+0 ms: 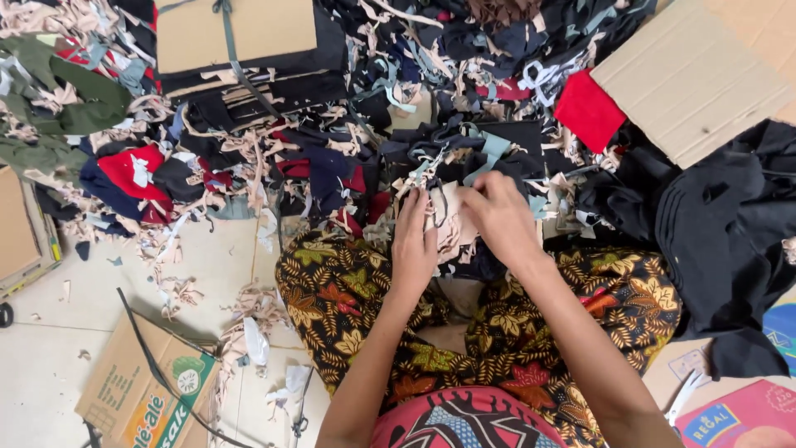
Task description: The person places a piece of black fabric into a cardboard box, folds it, and then adds shredded fabric scraps on top. They continue to add more scraps and adjust the contents of the box.
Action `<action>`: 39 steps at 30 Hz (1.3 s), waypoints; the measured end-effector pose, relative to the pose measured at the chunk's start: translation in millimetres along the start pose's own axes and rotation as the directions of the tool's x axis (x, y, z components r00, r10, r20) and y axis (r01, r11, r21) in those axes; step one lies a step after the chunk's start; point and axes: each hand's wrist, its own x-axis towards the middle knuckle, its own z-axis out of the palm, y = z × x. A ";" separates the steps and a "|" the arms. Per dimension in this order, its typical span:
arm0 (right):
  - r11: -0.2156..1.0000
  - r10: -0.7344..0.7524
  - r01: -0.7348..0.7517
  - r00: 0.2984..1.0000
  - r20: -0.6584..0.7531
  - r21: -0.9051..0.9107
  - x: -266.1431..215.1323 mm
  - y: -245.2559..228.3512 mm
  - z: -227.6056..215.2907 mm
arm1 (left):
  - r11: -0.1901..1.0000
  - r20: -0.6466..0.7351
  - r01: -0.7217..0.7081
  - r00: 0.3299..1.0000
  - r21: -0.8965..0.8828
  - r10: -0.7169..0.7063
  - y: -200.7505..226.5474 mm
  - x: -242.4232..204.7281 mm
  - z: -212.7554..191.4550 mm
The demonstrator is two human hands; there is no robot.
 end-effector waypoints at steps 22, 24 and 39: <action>0.870 0.435 -0.493 0.756 0.490 -0.011 -88.8 30.8 -63.6 | 0.998 -0.376 -0.039 0.925 0.045 0.053 -31.3 16.0 -120.2; 0.806 0.522 -0.592 0.715 0.465 0.006 -125.7 23.6 -25.9 | 0.999 -0.247 -0.018 0.969 -0.045 0.007 -20.3 8.7 -106.3; 0.818 0.312 -0.384 0.922 0.231 0.428 -8.9 -20.9 -41.5 | 0.937 0.024 -0.340 0.940 0.083 0.339 -3.6 14.1 5.2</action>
